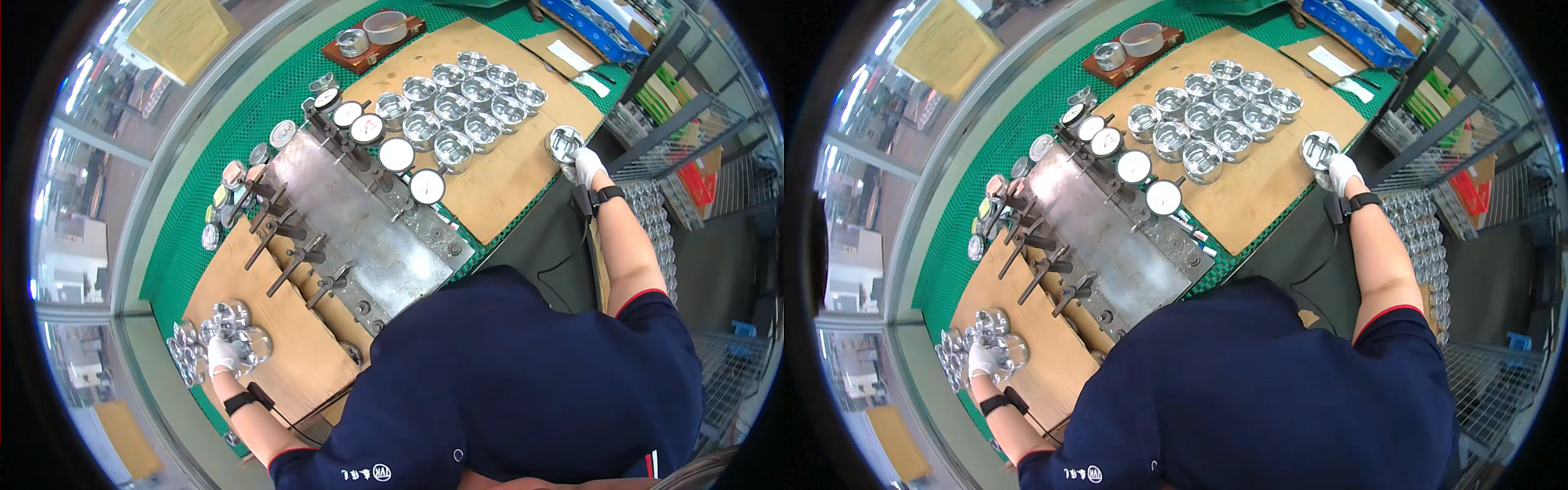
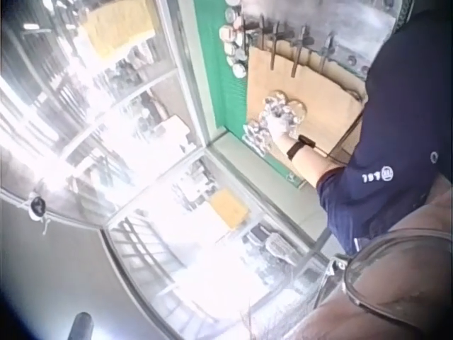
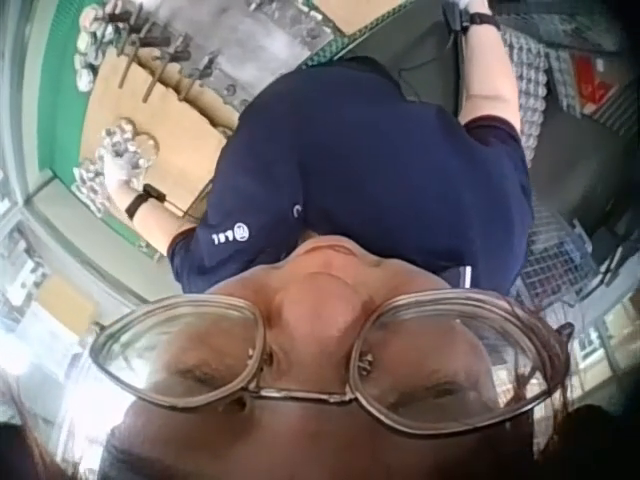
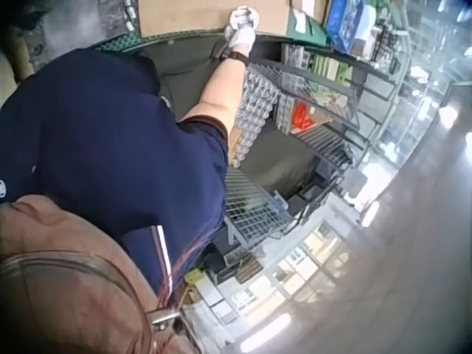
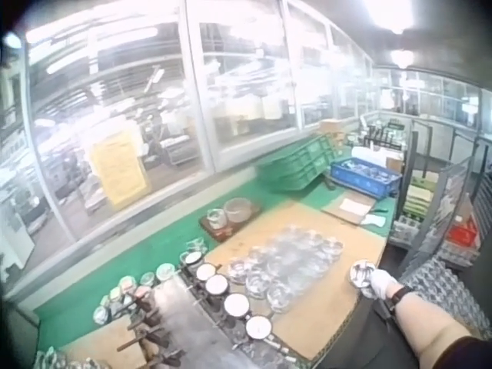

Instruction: Inspecting and sorting metal engine pistons using a dial gauge station and packing them into boxes.

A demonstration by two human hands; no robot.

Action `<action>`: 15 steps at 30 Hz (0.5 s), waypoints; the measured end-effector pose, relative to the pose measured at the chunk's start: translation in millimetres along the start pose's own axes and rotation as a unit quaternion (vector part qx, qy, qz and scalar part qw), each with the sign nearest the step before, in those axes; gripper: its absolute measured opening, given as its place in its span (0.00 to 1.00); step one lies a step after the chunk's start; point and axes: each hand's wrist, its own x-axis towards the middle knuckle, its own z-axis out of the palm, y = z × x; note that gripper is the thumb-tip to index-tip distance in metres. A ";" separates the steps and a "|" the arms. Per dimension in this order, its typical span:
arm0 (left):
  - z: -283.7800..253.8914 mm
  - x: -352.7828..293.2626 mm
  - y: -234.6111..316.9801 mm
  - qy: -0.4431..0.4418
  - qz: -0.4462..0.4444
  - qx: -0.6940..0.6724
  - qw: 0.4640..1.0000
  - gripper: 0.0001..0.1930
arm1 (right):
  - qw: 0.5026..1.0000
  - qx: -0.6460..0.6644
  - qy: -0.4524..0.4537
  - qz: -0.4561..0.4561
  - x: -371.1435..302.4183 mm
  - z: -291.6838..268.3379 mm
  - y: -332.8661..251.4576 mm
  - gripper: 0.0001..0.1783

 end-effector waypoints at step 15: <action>80.5 -227.9 171.6 0.242 -0.061 0.046 0.967 0.18 | 0.665 -0.634 -0.053 -0.390 121.9 42.7 -1.0 0.25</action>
